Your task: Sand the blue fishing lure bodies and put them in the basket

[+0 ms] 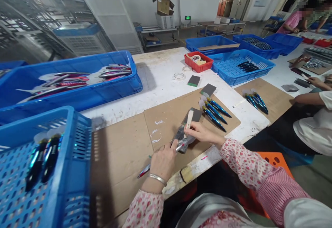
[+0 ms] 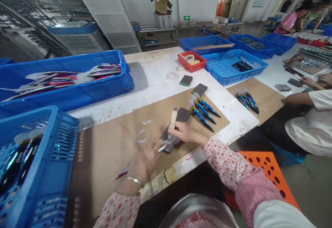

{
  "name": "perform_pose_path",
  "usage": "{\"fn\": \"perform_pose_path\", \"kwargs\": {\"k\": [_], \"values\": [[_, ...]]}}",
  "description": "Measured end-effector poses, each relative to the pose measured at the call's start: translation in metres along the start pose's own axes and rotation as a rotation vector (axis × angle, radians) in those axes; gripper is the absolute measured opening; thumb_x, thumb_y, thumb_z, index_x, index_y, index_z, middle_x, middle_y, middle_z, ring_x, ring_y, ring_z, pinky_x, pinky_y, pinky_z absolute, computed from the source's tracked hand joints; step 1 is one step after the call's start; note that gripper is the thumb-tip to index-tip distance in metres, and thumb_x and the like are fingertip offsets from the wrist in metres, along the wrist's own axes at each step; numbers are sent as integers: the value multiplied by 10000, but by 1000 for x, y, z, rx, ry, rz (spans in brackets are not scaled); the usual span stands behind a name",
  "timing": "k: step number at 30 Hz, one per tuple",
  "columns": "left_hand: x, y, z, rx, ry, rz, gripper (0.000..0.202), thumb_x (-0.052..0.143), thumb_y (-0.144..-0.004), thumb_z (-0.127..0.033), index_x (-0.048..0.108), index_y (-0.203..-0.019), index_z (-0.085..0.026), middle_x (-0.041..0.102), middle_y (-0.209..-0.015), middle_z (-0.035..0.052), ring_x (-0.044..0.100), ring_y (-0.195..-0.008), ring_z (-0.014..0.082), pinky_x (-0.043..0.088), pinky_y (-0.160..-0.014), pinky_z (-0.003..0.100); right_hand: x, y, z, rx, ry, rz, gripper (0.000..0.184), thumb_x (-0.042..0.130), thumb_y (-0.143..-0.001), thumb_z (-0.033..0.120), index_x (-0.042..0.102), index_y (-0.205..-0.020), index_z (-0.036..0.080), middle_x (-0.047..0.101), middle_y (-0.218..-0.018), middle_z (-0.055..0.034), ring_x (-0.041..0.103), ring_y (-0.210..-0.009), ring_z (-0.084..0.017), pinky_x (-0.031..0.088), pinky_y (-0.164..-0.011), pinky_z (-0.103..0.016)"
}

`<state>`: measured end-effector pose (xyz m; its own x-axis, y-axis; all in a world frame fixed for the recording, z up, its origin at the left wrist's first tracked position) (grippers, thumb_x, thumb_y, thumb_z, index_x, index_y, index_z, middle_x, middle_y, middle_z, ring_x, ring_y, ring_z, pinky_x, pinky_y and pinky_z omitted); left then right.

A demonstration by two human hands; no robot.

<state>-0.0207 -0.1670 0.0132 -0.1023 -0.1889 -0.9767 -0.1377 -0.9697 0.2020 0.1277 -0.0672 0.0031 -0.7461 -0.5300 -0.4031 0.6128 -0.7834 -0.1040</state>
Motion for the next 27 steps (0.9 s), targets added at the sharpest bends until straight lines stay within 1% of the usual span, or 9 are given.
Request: {"fn": "perform_pose_path", "kwargs": {"k": [3, 7, 11, 14, 19, 22, 27], "values": [[2, -1, 1, 1, -3, 16, 417, 429, -917, -175, 476, -1330, -221, 641, -1004, 83, 648, -899, 232, 491, -666, 297, 7, -8, 0, -22, 102, 34, 225, 543, -911, 328, 582, -796, 138, 559, -733, 8, 490, -661, -120, 363, -614, -216], [2, -2, 1, 6, -1, 20, 419, 405, -926, -180, 467, -1339, -219, 633, -1013, 87, 649, -918, 245, 506, -672, 323, 10, -12, 0, -80, 131, 120, 175, 578, -897, 294, 576, -812, 142, 552, -761, 14, 489, -679, -115, 355, -630, -211], [2, -1, 1, 5, 1, 11, 418, 423, -916, -167, 477, -1328, -217, 631, -1007, 84, 650, -911, 237, 509, -675, 313, 11, -15, 1, -128, 180, 171, 158, 614, -879, 278, 580, -802, 144, 528, -754, 20, 481, -682, -117, 342, -634, -214], [1, -1, 0, 14, -10, 2, 415, 412, -921, -160, 478, -1327, -214, 635, -1014, 83, 649, -913, 237, 509, -688, 317, 13, -18, 1, -126, 211, 200, 172, 597, -895, 283, 580, -791, 147, 516, -743, 22, 477, -683, -119, 335, -633, -214], [0, -2, 0, 19, -20, 17, 409, 427, -919, -166, 477, -1322, -217, 637, -1023, 79, 648, -934, 236, 516, -702, 319, 15, -17, 2, -99, 240, 209, 200, 565, -922, 290, 550, -778, 152, 504, -742, 24, 468, -677, -116, 328, -633, -215], [0, -3, 0, 17, -19, 33, 428, 458, -911, -189, 465, -1338, -219, 636, -1031, 83, 650, -940, 241, 521, -707, 322, 16, -16, 4, -122, 269, 193, 213, 559, -928, 279, 518, -756, 159, 486, -727, 25, 451, -670, -117, 315, -629, -218], [-2, -3, 0, 8, -12, 36, 435, 441, -917, -195, 468, -1350, -221, 633, -1015, 94, 651, -935, 246, 520, -711, 334, 19, -14, 5, -156, 343, 146, 238, 547, -938, 259, 480, -726, 173, 480, -715, 23, 439, -666, -123, 306, -627, -225]]}}
Point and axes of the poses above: each hand's wrist, its own y-axis away from the middle knuckle, its own x-axis out of the palm, z = x × y, the point moved 4 cm from there along -y, towards the middle knuckle
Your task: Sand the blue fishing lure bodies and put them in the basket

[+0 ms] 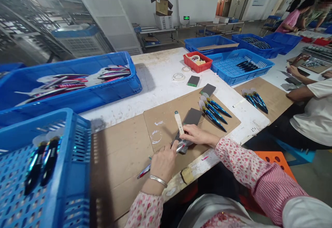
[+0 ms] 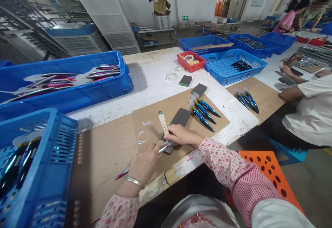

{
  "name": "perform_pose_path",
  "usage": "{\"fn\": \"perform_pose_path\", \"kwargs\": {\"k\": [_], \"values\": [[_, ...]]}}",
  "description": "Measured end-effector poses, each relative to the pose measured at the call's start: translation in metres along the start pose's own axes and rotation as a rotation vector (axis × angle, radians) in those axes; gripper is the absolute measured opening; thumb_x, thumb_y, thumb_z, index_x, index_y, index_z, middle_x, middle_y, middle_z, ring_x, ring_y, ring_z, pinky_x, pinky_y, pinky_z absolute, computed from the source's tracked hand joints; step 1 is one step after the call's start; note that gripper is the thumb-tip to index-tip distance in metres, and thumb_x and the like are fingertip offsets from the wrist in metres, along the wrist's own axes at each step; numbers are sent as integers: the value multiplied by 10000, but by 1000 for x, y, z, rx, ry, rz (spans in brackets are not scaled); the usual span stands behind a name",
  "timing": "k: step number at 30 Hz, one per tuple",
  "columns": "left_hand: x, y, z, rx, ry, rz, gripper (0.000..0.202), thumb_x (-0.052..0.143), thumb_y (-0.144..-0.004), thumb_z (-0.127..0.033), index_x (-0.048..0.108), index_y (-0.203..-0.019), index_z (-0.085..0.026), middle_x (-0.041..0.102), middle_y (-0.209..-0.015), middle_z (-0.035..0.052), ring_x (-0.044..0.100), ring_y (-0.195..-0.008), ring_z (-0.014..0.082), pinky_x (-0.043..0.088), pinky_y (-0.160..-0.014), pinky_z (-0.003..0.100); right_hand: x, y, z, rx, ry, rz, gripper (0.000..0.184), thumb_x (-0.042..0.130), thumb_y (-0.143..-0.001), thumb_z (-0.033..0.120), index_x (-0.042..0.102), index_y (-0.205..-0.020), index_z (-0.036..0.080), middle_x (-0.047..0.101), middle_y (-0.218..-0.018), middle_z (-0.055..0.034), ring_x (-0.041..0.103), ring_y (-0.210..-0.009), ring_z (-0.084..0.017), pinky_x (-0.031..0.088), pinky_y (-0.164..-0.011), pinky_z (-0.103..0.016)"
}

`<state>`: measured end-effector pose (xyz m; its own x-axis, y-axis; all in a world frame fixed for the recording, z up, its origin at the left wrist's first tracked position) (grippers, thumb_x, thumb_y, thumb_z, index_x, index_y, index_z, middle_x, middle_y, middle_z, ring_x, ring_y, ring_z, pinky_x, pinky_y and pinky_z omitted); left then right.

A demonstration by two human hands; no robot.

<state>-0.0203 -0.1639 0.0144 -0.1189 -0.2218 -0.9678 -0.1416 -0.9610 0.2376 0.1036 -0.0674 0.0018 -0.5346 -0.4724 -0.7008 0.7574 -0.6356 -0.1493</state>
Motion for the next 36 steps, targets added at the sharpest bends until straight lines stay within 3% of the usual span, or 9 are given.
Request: {"fn": "perform_pose_path", "kwargs": {"k": [11, 19, 28, 36], "values": [[2, 0, 1, 7, 9, -8, 436, 412, -921, -190, 466, -1352, -218, 634, -1006, 94, 644, -925, 244, 502, -714, 330, 10, 4, -6, 30, 119, -108, 214, 557, -947, 238, 489, -755, 171, 496, -746, 11, 439, -677, -125, 291, -629, -234], [-1, 1, 0, 2, -9, 0, 429, 423, -920, -197, 474, -1345, -209, 637, -1017, 99, 648, -919, 259, 498, -695, 337, 7, 1, -5, 81, 10, 12, 234, 527, -960, 248, 498, -742, 168, 468, -709, 38, 425, -652, -106, 256, -602, -214], [0, 0, 0, 8, -20, 15, 435, 412, -928, -194, 451, -1360, -224, 636, -1032, 100, 656, -937, 244, 523, -708, 335, 9, 0, -3, 89, 149, 7, 202, 524, -972, 282, 543, -812, 161, 540, -782, 6, 473, -700, -122, 285, -638, -223], [-1, 0, 0, 1, -15, 24, 433, 405, -929, -192, 446, -1358, -224, 635, -1040, 105, 665, -926, 261, 536, -685, 355, 12, 3, 0, 106, 279, -73, 191, 526, -979, 299, 553, -847, 164, 577, -827, -18, 516, -727, -133, 297, -633, -233]]}}
Point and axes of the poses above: each hand's wrist, its own y-axis away from the middle knuckle, its own x-axis out of the palm, z = x × y, the point moved 4 cm from there along -y, towards the middle knuckle
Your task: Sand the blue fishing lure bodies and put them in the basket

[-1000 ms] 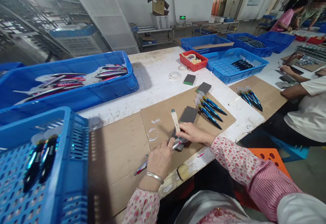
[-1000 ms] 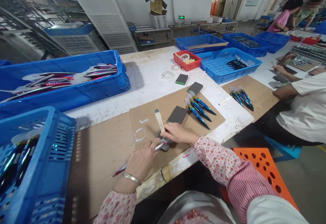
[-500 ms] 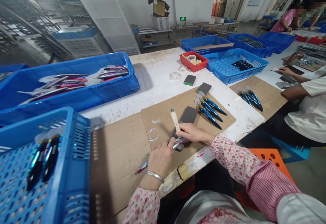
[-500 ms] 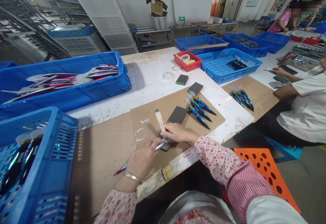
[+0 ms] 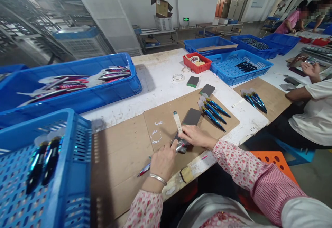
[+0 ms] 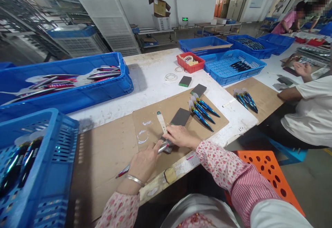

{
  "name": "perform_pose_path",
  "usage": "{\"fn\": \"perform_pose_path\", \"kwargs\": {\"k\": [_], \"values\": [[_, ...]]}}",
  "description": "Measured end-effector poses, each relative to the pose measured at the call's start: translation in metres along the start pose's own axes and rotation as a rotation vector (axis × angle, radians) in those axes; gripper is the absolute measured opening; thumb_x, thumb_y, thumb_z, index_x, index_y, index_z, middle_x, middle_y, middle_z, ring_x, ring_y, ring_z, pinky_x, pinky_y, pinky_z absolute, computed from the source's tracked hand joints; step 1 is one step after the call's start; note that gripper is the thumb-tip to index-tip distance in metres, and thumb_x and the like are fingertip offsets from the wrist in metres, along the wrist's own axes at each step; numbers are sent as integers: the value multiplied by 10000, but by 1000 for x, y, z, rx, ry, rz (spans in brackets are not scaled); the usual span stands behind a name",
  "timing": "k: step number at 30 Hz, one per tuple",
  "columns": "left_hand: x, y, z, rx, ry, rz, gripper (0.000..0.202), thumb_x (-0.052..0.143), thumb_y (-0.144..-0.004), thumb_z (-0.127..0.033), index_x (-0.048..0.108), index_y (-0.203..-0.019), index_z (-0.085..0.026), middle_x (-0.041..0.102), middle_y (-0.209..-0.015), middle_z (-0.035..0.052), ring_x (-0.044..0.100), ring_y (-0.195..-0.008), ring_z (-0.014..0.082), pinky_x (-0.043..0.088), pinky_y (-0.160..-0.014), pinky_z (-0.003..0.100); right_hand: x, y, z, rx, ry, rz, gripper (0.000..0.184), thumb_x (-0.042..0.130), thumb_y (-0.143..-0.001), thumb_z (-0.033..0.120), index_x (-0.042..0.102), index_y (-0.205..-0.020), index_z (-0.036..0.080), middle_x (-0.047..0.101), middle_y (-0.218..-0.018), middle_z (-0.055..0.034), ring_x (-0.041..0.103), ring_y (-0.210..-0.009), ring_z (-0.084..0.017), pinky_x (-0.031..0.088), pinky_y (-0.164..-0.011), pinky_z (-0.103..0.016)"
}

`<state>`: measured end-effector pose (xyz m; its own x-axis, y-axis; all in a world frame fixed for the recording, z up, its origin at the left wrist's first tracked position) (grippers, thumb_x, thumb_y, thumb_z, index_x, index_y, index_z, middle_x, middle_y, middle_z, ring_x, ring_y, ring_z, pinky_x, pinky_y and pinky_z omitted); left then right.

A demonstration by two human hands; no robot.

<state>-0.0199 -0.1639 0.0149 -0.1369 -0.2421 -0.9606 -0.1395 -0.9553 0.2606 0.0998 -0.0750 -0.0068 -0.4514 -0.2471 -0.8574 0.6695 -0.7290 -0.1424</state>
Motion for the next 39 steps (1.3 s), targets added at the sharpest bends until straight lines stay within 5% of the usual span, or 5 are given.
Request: {"fn": "perform_pose_path", "kwargs": {"k": [14, 20, 24, 34, 39], "values": [[2, -1, -1, 11, 5, -14, 433, 368, -930, -167, 462, -1351, -209, 642, -1032, 107, 660, -931, 265, 525, -705, 361, 1, -3, -3, 25, -75, 28, 198, 530, -969, 284, 542, -805, 173, 543, -751, 11, 477, -658, -122, 237, -581, -236], [-1, 1, -1, -1, 8, 6, 443, 362, -936, -184, 435, -1372, -214, 637, -1057, 105, 651, -949, 257, 514, -706, 336, 7, 0, -1, 52, -1, -79, 199, 512, -975, 306, 539, -827, 175, 571, -810, -24, 523, -720, -147, 284, -604, -241], [-2, 1, -1, -7, 33, -1, 436, 388, -927, -186, 442, -1359, -209, 635, -1048, 103, 643, -949, 251, 497, -711, 328, 4, 2, -7, 104, -226, -144, 206, 460, -986, 280, 533, -824, 176, 580, -796, -9, 535, -724, -135, 338, -634, -223], [2, -1, 1, -24, 36, 20, 419, 421, -928, -215, 448, -1345, -235, 631, -1049, 89, 647, -948, 237, 477, -705, 310, 1, 2, -11, -12, -265, -33, 218, 505, -960, 267, 505, -763, 173, 531, -729, 18, 469, -646, -114, 312, -609, -218], [0, 0, 1, -11, 46, -4, 419, 427, -922, -198, 460, -1338, -223, 632, -1020, 92, 646, -954, 243, 486, -714, 321, 2, 6, -10, -50, -262, -167, 188, 496, -965, 259, 520, -799, 175, 549, -778, -3, 501, -709, -135, 353, -661, -231]]}}
Point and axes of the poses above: each hand's wrist, its own y-axis away from the middle knuckle, its own x-axis out of the palm, z = x × y, the point moved 4 cm from there along -y, towards the middle knuckle
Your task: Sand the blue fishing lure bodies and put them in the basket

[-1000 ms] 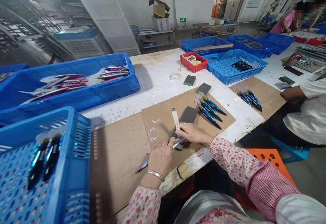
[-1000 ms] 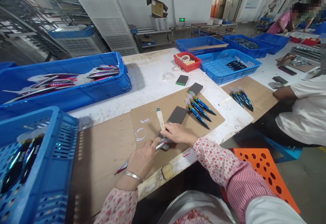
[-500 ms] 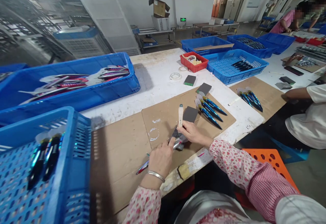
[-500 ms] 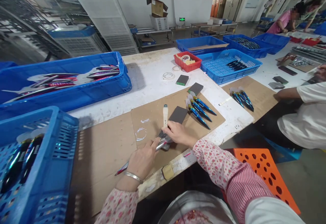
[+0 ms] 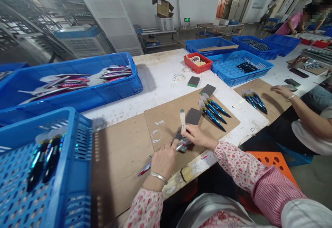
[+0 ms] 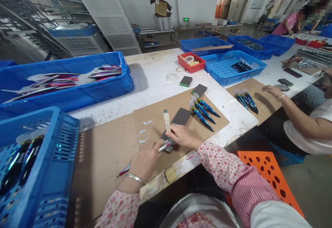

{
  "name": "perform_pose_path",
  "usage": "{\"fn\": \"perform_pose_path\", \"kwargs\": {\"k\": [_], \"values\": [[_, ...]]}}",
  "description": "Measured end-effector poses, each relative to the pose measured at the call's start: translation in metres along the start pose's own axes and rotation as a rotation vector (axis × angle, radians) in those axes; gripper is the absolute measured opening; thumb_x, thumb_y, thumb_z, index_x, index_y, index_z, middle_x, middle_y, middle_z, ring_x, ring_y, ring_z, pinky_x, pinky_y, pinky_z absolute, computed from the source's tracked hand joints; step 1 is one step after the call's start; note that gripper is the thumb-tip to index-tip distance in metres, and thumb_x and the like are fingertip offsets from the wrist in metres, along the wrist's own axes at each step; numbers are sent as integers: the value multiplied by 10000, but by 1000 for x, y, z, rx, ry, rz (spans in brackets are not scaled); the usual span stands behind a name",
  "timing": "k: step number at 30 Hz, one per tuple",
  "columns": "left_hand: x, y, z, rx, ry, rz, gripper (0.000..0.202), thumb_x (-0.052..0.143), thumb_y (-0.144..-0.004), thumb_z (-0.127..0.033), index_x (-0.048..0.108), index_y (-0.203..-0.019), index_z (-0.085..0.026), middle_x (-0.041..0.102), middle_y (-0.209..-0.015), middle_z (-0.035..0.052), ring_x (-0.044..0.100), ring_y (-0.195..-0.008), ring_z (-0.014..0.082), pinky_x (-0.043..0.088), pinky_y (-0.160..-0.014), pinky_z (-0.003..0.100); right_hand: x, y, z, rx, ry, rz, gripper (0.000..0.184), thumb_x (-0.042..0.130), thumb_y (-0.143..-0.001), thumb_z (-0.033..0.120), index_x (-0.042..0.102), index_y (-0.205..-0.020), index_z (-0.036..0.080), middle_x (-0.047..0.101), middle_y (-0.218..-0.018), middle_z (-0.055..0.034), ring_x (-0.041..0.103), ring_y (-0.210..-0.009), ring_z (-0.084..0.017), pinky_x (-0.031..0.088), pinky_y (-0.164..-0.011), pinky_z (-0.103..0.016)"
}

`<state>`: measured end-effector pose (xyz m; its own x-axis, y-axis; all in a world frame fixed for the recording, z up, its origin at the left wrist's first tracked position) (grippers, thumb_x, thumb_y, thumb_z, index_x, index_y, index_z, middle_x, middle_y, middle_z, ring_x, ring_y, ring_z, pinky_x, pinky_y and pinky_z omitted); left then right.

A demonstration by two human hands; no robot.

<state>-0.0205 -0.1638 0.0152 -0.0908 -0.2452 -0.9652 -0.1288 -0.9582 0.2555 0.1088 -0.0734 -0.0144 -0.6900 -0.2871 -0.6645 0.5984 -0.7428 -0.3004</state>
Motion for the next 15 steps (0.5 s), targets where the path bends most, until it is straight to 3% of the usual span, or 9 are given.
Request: {"fn": "perform_pose_path", "kwargs": {"k": [3, 9, 15], "values": [[0, 0, 0, 2, 4, -1, 428, 435, -916, -190, 455, -1343, -220, 633, -1027, 96, 648, -956, 250, 495, -713, 334, -3, 3, -1, 38, -67, -106, 187, 471, -970, 257, 527, -812, 175, 557, -783, -4, 515, -710, -137, 365, -658, -231], [0, 0, 1, -8, 37, -2, 428, 425, -915, -181, 451, -1340, -230, 632, -1025, 96, 649, -943, 240, 488, -722, 329, -2, 4, 1, -8, -61, 12, 227, 500, -957, 305, 539, -775, 175, 558, -745, 1, 506, -691, -137, 367, -649, -232], [0, -1, 1, 2, 22, 2, 430, 430, -911, -194, 467, -1339, -214, 642, -1028, 106, 646, -947, 250, 488, -716, 327, -6, 7, -4, 120, -146, -199, 281, 458, -954, 372, 568, -797, 166, 572, -743, -13, 512, -673, -138, 374, -634, -230]]}}
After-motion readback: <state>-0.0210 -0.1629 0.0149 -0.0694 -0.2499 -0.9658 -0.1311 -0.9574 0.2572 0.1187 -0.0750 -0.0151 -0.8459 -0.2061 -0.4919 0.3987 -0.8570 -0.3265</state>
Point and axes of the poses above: each hand's wrist, its own y-axis away from the middle knuckle, its own x-axis out of the palm, z = x × y, the point moved 4 cm from there along -y, towards the middle knuckle
